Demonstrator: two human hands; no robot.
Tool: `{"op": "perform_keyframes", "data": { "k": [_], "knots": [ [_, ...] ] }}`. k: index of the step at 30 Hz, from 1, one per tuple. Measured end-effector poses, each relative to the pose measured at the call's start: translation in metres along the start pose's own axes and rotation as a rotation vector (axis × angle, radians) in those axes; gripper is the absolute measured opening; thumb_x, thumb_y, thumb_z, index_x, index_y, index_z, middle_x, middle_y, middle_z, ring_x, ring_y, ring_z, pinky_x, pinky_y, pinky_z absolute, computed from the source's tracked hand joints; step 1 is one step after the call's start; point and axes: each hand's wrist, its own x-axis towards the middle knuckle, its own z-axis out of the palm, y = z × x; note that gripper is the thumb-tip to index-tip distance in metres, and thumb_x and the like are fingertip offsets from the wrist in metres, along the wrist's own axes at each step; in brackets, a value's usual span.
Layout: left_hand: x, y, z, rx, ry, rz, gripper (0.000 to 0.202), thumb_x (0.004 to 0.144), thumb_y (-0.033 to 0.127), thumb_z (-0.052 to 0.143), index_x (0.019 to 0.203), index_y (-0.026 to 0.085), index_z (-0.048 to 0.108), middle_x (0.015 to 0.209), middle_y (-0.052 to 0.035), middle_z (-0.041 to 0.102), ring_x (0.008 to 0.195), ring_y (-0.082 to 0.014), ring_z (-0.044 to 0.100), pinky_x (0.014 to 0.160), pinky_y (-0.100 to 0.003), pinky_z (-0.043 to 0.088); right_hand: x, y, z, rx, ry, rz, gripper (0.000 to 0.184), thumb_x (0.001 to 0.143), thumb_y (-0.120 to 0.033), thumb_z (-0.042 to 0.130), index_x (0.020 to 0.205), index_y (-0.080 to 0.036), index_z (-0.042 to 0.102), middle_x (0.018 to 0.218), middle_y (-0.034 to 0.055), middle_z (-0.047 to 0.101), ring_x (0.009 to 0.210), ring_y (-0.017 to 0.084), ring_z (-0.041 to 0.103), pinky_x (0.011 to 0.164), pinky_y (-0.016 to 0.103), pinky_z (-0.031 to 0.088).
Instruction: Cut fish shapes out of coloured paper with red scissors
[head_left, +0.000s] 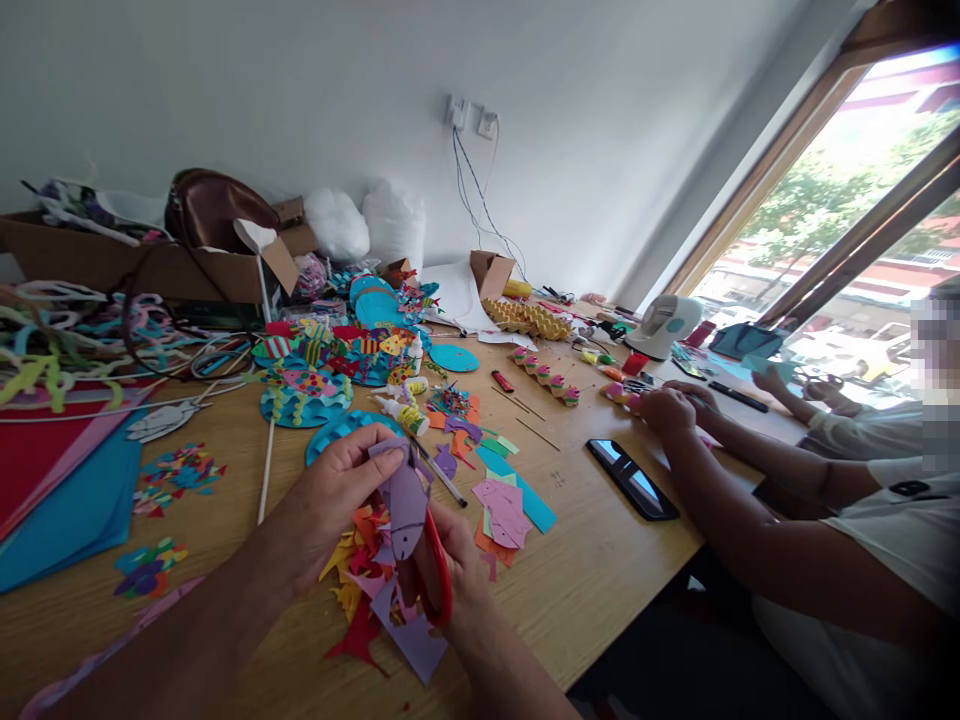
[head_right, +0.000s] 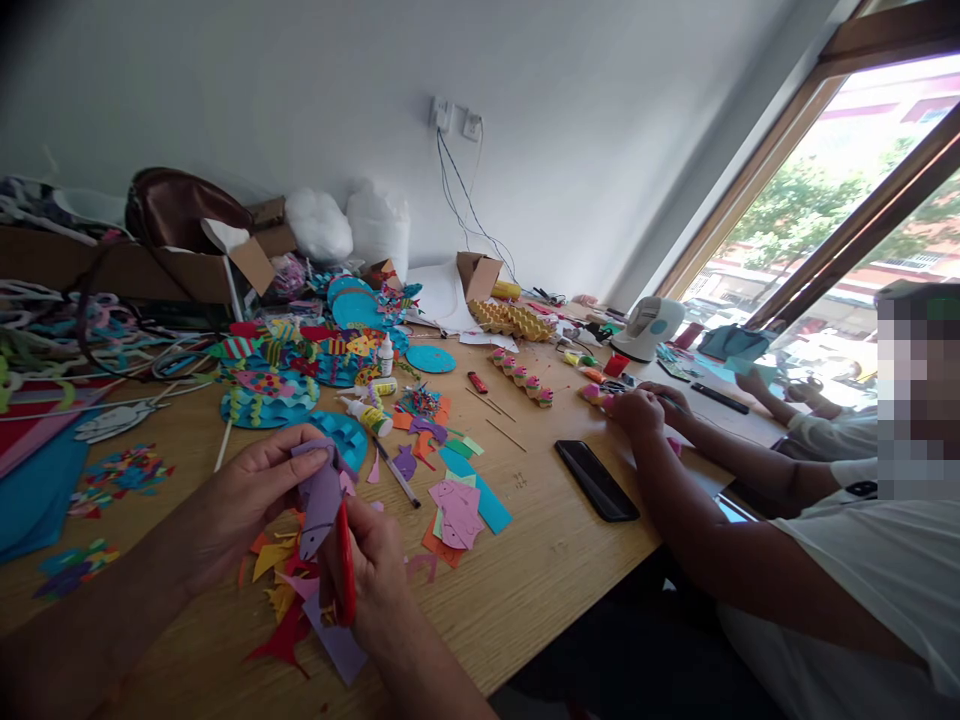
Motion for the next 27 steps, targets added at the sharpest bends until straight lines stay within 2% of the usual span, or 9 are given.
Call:
{"op": "perform_keyframes", "data": {
  "k": [5,10,17,27],
  "knots": [
    [0.001,0.001,-0.003,0.007,-0.019,0.003,0.020,0.074,0.039,0.065,0.070,0.021,0.058,0.064,0.0019,0.062,0.057,-0.0131,0.054,0.055,-0.022,0.042,0.000,-0.001,0.000,0.008,-0.013,0.019,0.059,0.074,-0.076,0.048,0.060,-0.018,0.047,0.037,-0.0068,0.041,0.029,0.005,0.034,0.029,0.015,0.025],
    [0.000,0.002,-0.004,0.044,-0.042,0.012,0.018,0.076,0.036,0.063,0.069,0.020,0.057,0.060,0.0039,0.055,0.056,-0.0115,0.051,0.053,-0.021,0.040,0.000,-0.003,-0.001,-0.017,-0.005,0.018,0.058,0.076,-0.074,0.047,0.062,-0.017,0.051,0.040,-0.0058,0.043,0.031,0.005,0.037,0.030,0.014,0.026],
    [0.000,0.002,-0.008,0.074,-0.087,-0.003,0.017,0.079,0.036,0.060,0.072,0.021,0.055,0.060,0.0049,0.051,0.056,-0.0114,0.051,0.054,-0.021,0.040,-0.001,-0.002,-0.003,-0.060,0.004,-0.044,0.057,0.079,-0.072,0.045,0.058,-0.018,0.045,0.040,-0.0052,0.042,0.034,0.005,0.036,0.032,0.014,0.024],
    [0.002,0.010,-0.017,0.129,-0.134,-0.031,0.020,0.076,0.037,0.063,0.072,0.019,0.055,0.058,0.0066,0.053,0.054,-0.0082,0.046,0.053,-0.020,0.037,0.000,-0.003,0.000,-0.026,-0.015,0.013,0.057,0.078,-0.071,0.049,0.056,-0.019,0.042,0.037,-0.0077,0.038,0.029,0.003,0.033,0.029,0.014,0.023]
  ]
}}
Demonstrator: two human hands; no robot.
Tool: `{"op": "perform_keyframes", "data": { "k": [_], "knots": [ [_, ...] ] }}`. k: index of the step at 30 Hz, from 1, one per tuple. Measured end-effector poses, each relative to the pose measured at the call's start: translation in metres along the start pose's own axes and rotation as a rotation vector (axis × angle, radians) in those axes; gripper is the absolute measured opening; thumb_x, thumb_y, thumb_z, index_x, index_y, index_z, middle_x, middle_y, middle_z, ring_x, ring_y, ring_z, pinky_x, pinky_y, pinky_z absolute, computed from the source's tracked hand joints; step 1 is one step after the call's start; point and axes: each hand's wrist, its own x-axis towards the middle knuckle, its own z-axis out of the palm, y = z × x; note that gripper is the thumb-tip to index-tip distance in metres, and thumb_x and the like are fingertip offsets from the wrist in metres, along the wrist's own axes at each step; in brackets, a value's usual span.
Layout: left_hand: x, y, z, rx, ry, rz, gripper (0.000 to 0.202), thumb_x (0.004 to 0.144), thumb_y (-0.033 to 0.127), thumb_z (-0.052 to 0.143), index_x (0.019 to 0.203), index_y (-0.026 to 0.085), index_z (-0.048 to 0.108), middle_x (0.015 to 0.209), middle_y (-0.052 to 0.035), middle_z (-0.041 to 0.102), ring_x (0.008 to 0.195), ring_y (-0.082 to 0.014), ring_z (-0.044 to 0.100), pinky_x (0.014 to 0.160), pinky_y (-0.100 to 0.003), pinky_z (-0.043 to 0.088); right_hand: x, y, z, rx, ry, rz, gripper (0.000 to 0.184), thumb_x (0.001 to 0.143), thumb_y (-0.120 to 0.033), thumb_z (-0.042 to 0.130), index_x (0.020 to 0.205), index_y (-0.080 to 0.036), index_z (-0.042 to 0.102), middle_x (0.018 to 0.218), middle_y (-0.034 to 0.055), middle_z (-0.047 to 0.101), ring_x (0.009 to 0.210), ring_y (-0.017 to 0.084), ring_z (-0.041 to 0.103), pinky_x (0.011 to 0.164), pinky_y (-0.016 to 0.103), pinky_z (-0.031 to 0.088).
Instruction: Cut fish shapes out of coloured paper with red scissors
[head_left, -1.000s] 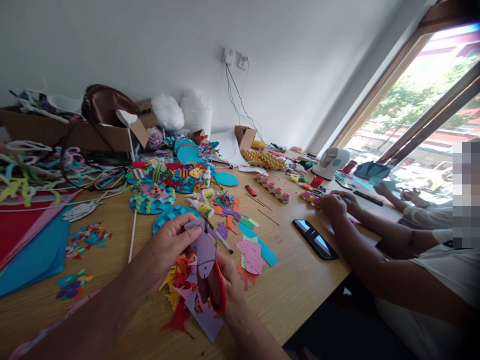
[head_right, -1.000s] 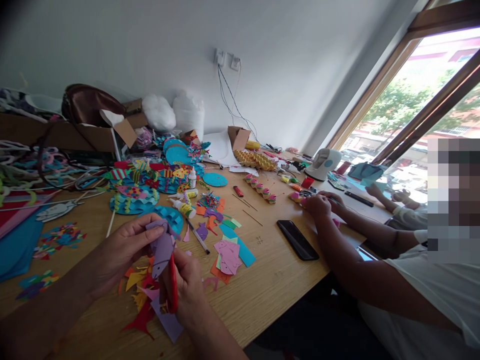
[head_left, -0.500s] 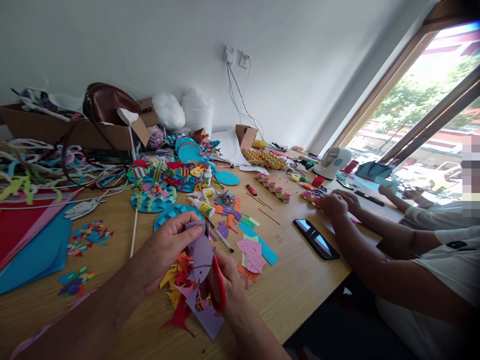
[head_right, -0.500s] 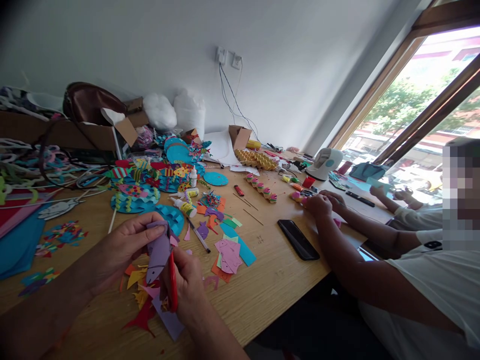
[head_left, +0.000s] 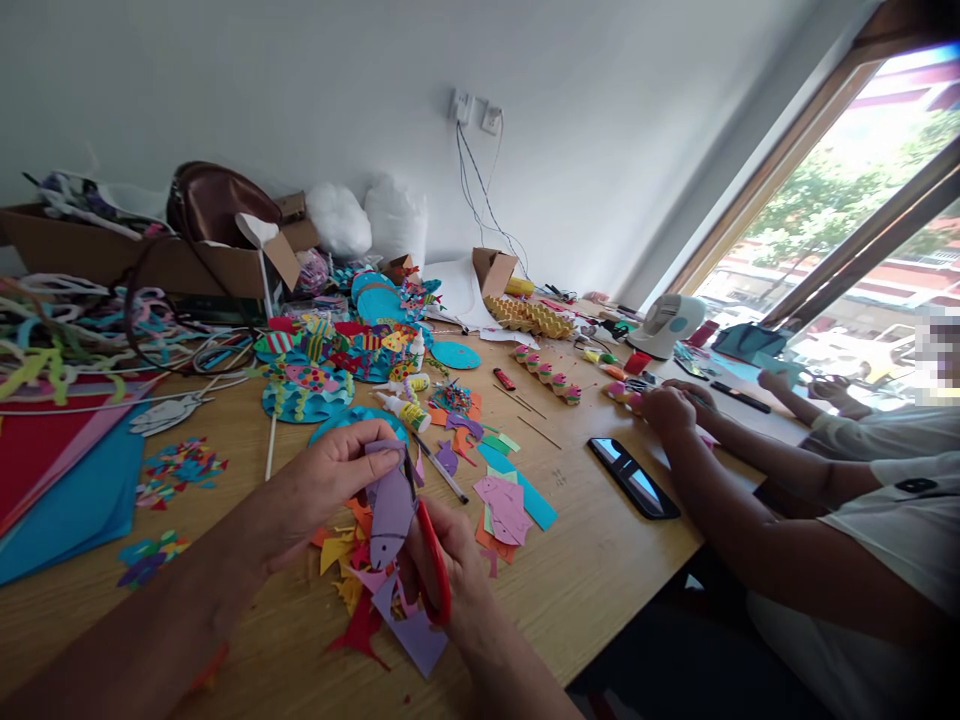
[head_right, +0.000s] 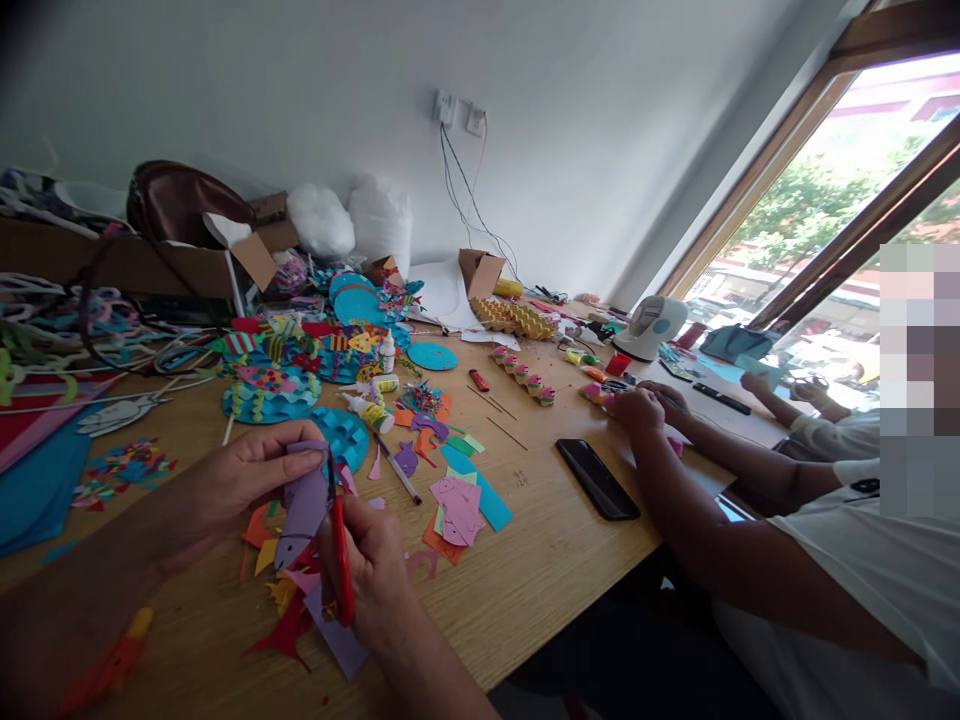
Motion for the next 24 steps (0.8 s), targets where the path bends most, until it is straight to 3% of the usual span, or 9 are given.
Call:
{"op": "perform_keyframes", "data": {
  "k": [12,24],
  "knots": [
    [0.000,0.013,-0.012,0.116,-0.120,-0.017,0.023,0.076,0.036,0.062,0.066,0.018,0.053,0.053,0.0073,0.054,0.050,-0.0069,0.044,0.050,-0.019,0.035,0.000,-0.011,0.001,-0.065,-0.026,0.015,0.055,0.078,-0.065,0.053,0.050,-0.020,0.038,0.039,-0.0068,0.038,0.032,0.003,0.032,0.032,0.015,0.025],
    [0.000,0.008,-0.014,0.116,-0.158,-0.026,0.020,0.075,0.034,0.062,0.068,0.018,0.053,0.055,0.0074,0.051,0.051,-0.0068,0.043,0.051,-0.020,0.035,-0.001,0.001,-0.002,-0.007,-0.076,0.042,0.051,0.077,-0.066,0.053,0.060,-0.020,0.043,0.041,-0.0073,0.042,0.032,0.005,0.038,0.031,0.015,0.028]
  ]
}}
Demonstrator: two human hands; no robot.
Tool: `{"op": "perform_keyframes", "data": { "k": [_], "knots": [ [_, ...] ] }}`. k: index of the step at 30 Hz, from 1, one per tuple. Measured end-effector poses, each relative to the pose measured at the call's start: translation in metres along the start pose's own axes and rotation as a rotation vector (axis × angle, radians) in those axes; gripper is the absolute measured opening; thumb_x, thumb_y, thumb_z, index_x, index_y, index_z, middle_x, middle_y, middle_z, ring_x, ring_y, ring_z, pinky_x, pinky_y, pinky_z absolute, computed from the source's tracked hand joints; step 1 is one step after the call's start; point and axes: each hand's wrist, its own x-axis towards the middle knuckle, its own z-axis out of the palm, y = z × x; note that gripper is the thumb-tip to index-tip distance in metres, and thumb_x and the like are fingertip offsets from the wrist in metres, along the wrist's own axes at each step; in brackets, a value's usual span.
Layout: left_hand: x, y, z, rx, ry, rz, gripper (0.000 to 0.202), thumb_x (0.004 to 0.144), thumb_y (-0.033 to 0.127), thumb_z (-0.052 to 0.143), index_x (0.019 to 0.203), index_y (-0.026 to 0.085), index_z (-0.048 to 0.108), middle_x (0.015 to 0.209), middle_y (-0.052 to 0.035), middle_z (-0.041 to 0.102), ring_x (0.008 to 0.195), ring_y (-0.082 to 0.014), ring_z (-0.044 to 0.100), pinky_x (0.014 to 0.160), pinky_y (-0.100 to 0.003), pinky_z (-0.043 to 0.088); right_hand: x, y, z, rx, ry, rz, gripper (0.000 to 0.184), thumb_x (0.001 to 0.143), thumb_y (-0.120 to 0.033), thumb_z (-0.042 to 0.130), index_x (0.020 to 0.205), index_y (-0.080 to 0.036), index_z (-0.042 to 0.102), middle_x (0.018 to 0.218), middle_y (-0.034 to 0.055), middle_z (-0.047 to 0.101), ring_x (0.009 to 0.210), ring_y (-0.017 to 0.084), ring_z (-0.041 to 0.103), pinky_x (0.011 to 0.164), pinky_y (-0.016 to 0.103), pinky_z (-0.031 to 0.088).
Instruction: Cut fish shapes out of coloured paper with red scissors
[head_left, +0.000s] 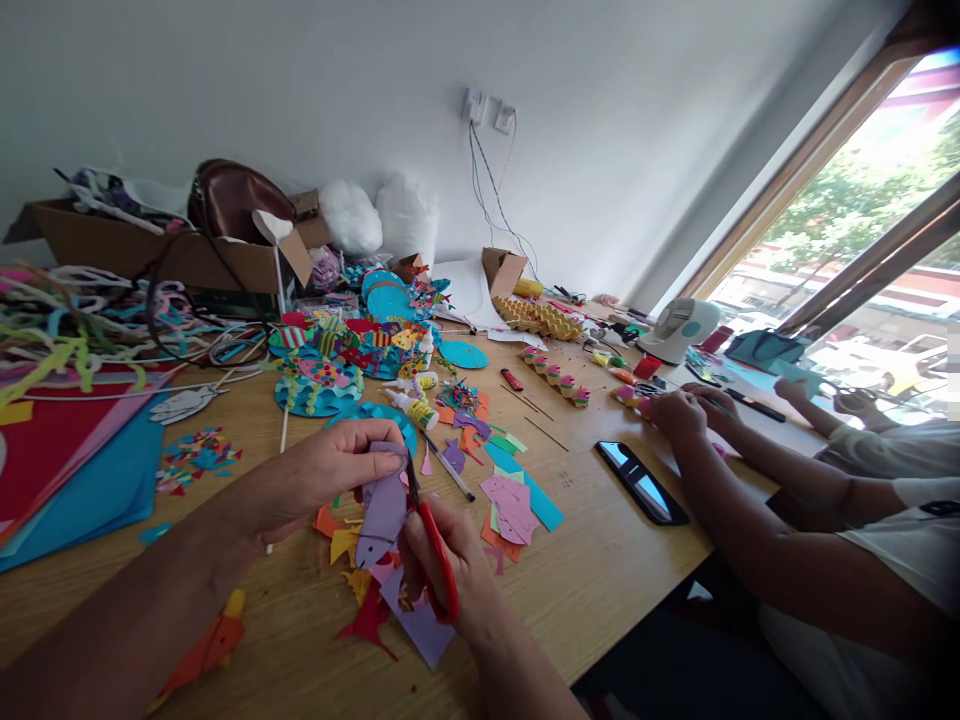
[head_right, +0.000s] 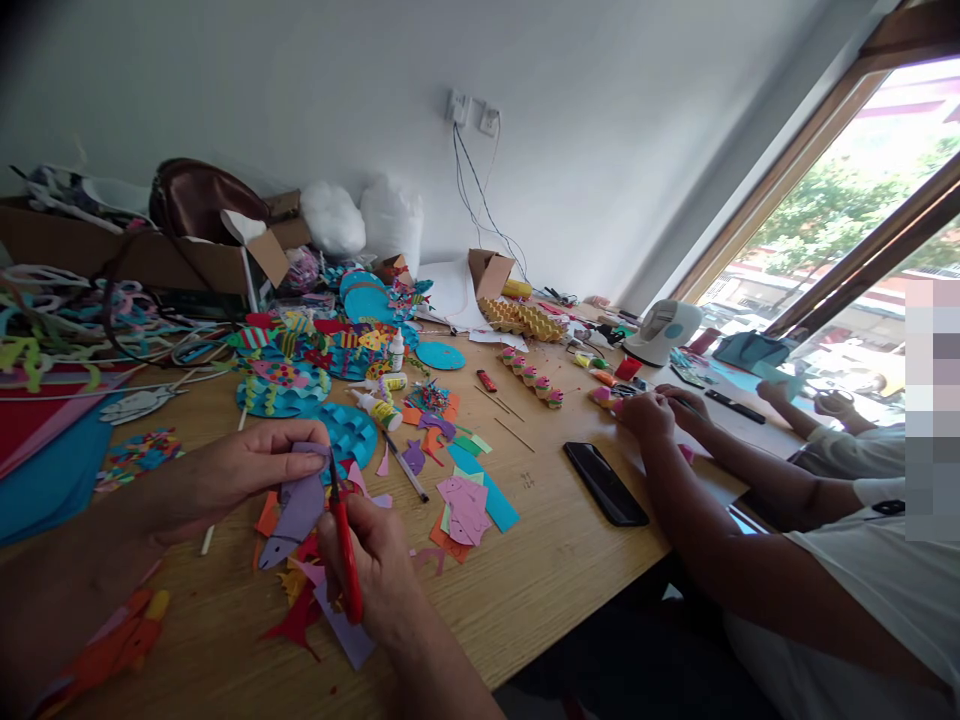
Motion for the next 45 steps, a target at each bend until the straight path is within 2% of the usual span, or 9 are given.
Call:
{"op": "perform_keyframes", "data": {
  "k": [11,17,24,34,40,45],
  "knots": [
    [-0.002,0.004,-0.007,0.071,-0.044,-0.025,0.021,0.075,0.035,0.061,0.069,0.018,0.051,0.059,0.0072,0.048,0.055,-0.0077,0.043,0.053,-0.020,0.034,-0.001,-0.008,0.001,-0.039,-0.014,-0.003,0.054,0.076,-0.068,0.054,0.053,-0.020,0.040,0.038,-0.0069,0.040,0.031,0.005,0.032,0.031,0.016,0.023],
    [-0.002,0.004,-0.012,0.169,-0.054,-0.021,0.023,0.075,0.038,0.061,0.068,0.018,0.053,0.061,0.0061,0.046,0.057,-0.0090,0.040,0.054,-0.020,0.033,0.000,-0.008,0.000,-0.067,-0.025,0.005,0.050,0.079,-0.061,0.054,0.053,-0.020,0.039,0.038,-0.0070,0.039,0.033,0.005,0.035,0.032,0.016,0.025],
    [-0.005,0.006,-0.015,0.182,-0.063,-0.050,0.023,0.075,0.038,0.061,0.067,0.019,0.052,0.061,0.0055,0.046,0.057,-0.0102,0.041,0.055,-0.021,0.033,-0.001,-0.008,0.000,-0.105,-0.023,0.021,0.046,0.082,-0.053,0.054,0.053,-0.020,0.039,0.041,-0.0069,0.039,0.034,0.006,0.038,0.034,0.017,0.028],
    [-0.006,0.004,-0.020,0.157,-0.036,-0.046,0.021,0.077,0.035,0.062,0.067,0.018,0.053,0.057,0.0071,0.046,0.051,-0.0077,0.039,0.049,-0.019,0.030,-0.001,0.001,-0.002,-0.098,-0.038,0.015,0.049,0.081,-0.060,0.054,0.056,-0.020,0.040,0.043,-0.0067,0.040,0.034,0.007,0.040,0.033,0.017,0.029],
    [-0.005,0.006,-0.015,0.096,0.038,-0.080,0.024,0.072,0.038,0.066,0.071,0.017,0.053,0.062,0.0062,0.048,0.052,-0.0071,0.041,0.047,-0.018,0.032,-0.001,-0.002,-0.001,-0.091,-0.040,0.035,0.051,0.079,-0.064,0.054,0.056,-0.020,0.040,0.041,-0.0070,0.040,0.034,0.007,0.040,0.033,0.017,0.029],
    [-0.005,0.009,-0.010,0.082,0.054,-0.088,0.025,0.069,0.039,0.068,0.069,0.018,0.053,0.060,0.0065,0.047,0.051,-0.0069,0.039,0.045,-0.017,0.030,-0.001,-0.003,0.000,-0.081,-0.061,0.009,0.052,0.078,-0.067,0.052,0.059,-0.020,0.043,0.042,-0.0063,0.044,0.035,0.007,0.042,0.036,0.018,0.030]
  ]
}}
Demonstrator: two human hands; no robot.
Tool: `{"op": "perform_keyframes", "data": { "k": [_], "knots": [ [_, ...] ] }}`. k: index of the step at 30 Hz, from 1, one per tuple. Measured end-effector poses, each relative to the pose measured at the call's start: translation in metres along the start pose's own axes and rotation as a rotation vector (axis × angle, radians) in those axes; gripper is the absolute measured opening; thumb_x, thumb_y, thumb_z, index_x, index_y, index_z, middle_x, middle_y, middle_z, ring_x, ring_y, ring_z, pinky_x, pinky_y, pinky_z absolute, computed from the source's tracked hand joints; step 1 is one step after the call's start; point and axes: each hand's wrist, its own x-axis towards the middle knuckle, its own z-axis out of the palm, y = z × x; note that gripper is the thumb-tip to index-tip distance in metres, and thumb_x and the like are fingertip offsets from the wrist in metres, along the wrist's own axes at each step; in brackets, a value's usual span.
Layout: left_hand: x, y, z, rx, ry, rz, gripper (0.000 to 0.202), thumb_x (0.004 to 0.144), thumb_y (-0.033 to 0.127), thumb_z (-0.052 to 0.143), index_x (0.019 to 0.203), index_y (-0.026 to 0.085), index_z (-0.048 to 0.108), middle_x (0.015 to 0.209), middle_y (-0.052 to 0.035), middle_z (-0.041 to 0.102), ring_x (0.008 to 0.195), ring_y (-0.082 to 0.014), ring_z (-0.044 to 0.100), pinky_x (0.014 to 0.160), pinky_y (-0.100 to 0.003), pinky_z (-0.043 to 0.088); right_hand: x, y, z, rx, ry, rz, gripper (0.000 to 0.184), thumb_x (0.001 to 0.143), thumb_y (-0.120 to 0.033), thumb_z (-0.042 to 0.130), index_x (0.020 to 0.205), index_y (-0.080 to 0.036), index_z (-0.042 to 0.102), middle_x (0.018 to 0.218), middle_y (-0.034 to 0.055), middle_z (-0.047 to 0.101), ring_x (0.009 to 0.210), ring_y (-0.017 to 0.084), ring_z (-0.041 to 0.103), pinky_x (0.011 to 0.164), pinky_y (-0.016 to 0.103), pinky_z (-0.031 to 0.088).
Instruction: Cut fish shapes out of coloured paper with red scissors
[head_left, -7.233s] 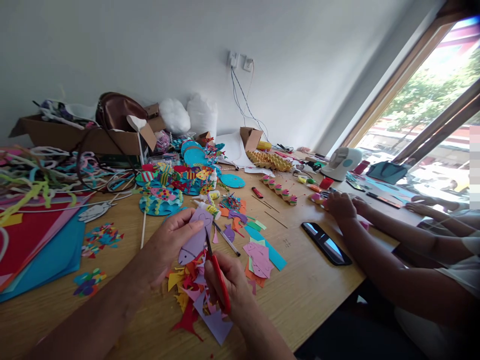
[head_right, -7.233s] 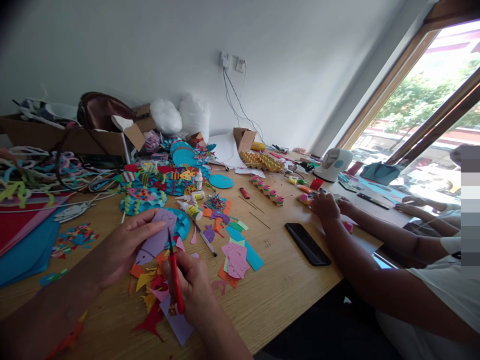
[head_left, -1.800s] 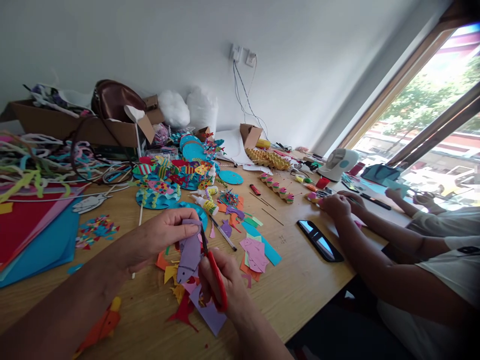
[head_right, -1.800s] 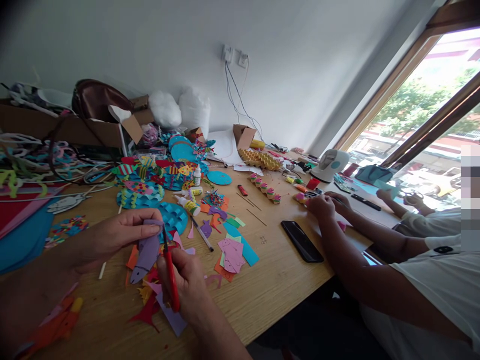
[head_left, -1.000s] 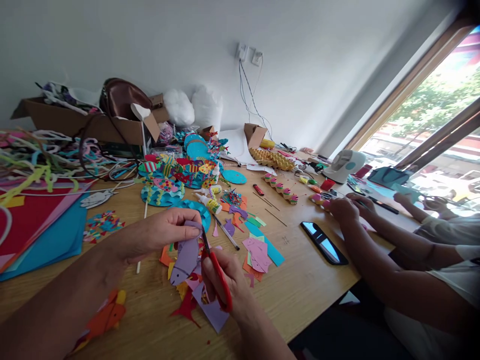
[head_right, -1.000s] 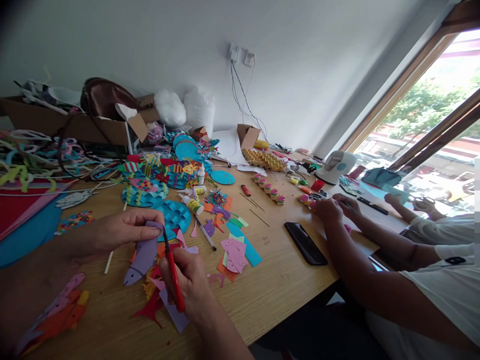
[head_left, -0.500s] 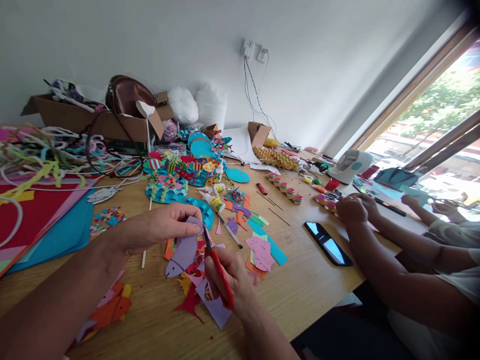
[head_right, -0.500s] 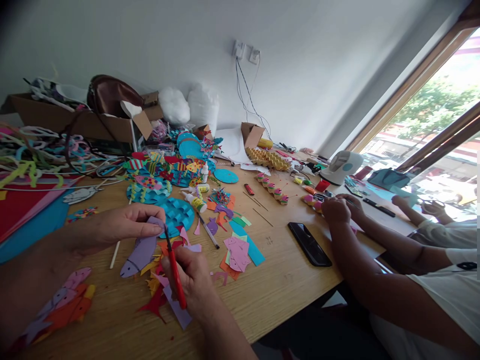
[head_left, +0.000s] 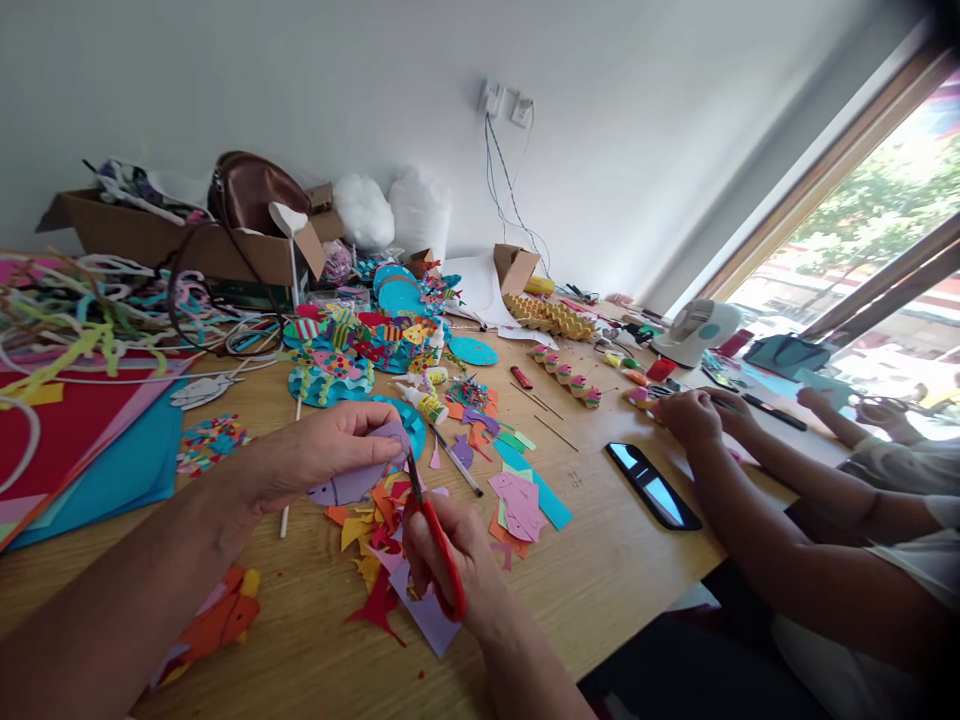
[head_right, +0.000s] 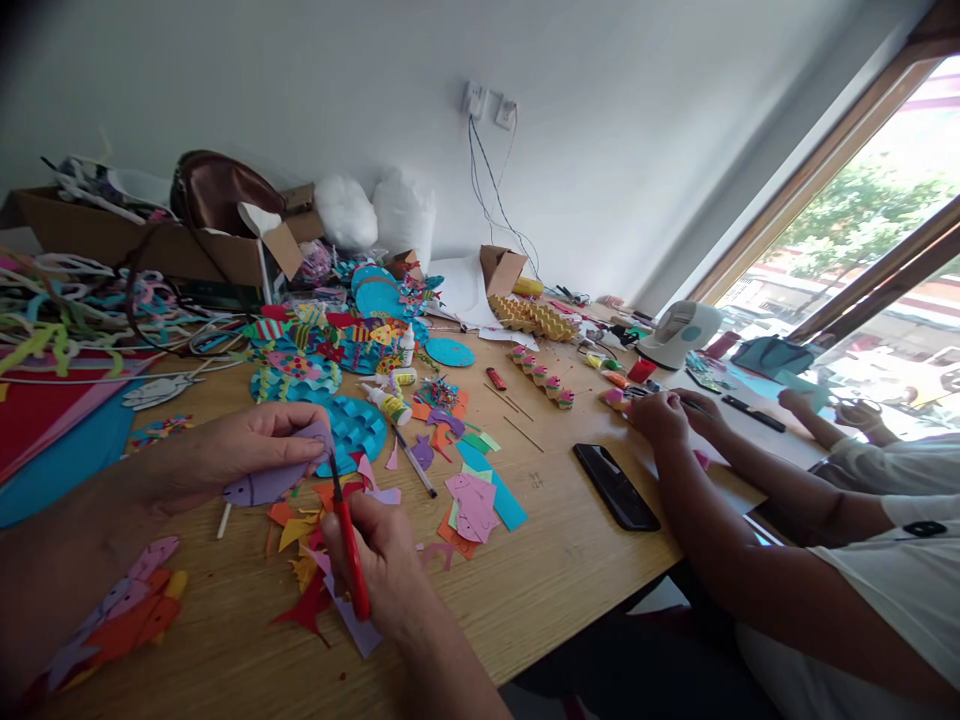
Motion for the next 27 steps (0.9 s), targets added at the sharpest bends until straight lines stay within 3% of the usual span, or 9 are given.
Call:
{"op": "perform_keyframes", "data": {
  "k": [6,16,27],
  "knots": [
    [0.001,0.002,0.011,-0.058,0.073,0.015,0.026,0.066,0.040,0.068,0.068,0.019,0.053,0.055,0.0074,0.045,0.045,-0.0060,0.035,0.040,-0.018,0.025,0.001,0.002,0.000,0.025,0.029,-0.001,0.053,0.076,-0.070,0.050,0.061,-0.020,0.044,0.043,-0.0062,0.045,0.035,0.007,0.041,0.035,0.018,0.032],
    [0.002,0.000,0.016,-0.048,0.061,0.029,0.023,0.071,0.041,0.063,0.068,0.020,0.053,0.049,0.0087,0.042,0.041,-0.0062,0.032,0.037,-0.018,0.022,0.000,-0.002,0.000,0.029,0.044,-0.008,0.052,0.077,-0.069,0.050,0.061,-0.020,0.043,0.041,-0.0066,0.044,0.033,0.006,0.039,0.034,0.017,0.030],
    [0.002,-0.001,0.017,-0.026,0.086,0.034,0.026,0.069,0.043,0.063,0.071,0.019,0.054,0.056,0.0078,0.044,0.047,-0.0068,0.037,0.041,-0.017,0.030,0.001,-0.005,0.000,0.016,0.058,-0.012,0.053,0.077,-0.069,0.052,0.059,-0.021,0.041,0.039,-0.0075,0.041,0.030,0.005,0.036,0.031,0.016,0.027]
  ]
}}
